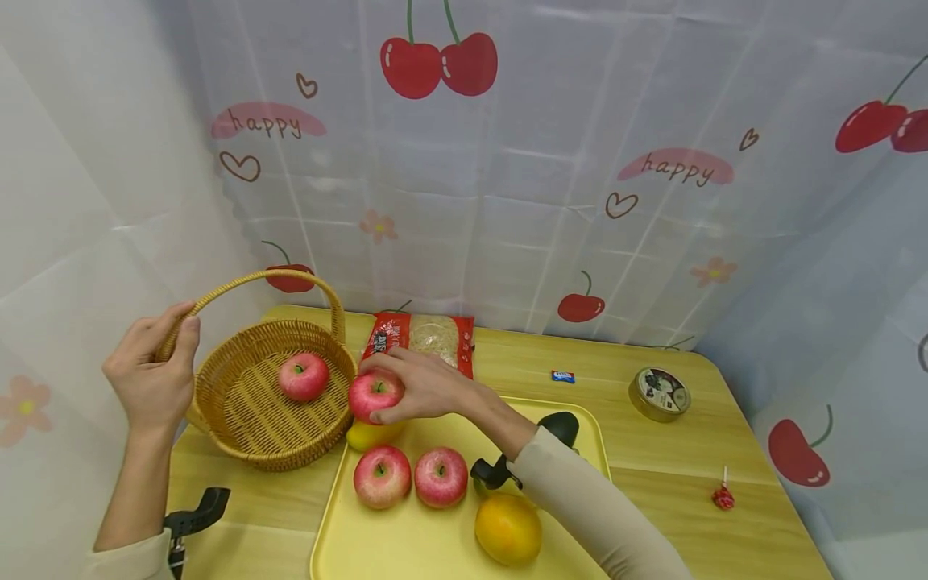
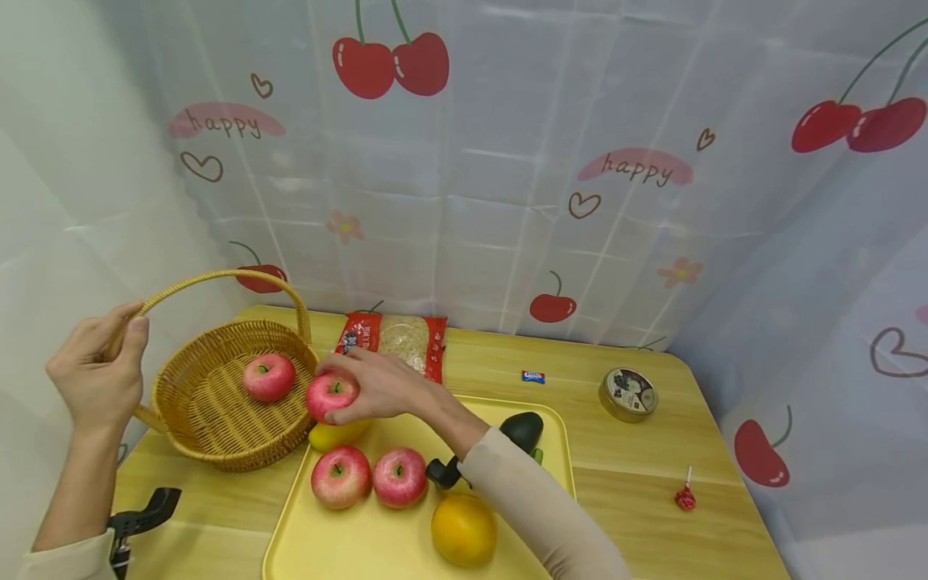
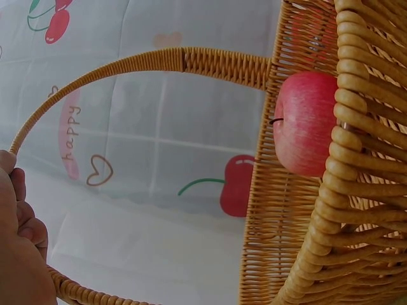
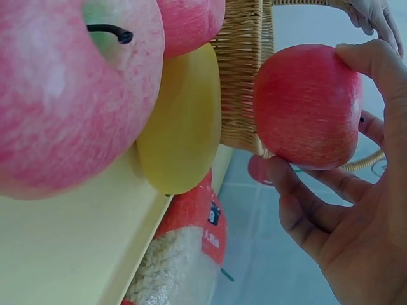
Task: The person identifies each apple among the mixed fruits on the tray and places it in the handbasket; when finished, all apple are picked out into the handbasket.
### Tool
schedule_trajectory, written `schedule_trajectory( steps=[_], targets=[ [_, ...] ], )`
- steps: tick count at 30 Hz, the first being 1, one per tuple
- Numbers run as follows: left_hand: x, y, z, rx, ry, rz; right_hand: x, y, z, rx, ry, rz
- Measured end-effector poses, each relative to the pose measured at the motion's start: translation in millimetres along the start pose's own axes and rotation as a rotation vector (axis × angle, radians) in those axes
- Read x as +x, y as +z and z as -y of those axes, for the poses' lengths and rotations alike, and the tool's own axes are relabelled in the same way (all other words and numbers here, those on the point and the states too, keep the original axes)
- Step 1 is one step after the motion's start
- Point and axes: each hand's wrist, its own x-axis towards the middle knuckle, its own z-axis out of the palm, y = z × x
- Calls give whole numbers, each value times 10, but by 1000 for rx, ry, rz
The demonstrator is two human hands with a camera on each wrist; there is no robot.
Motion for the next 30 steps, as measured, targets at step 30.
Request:
schedule_trajectory(
  steps=[30],
  targets=[
    [-10, 0, 15, -15, 1, -7, 192, 16, 118, 0, -35, 3]
  ],
)
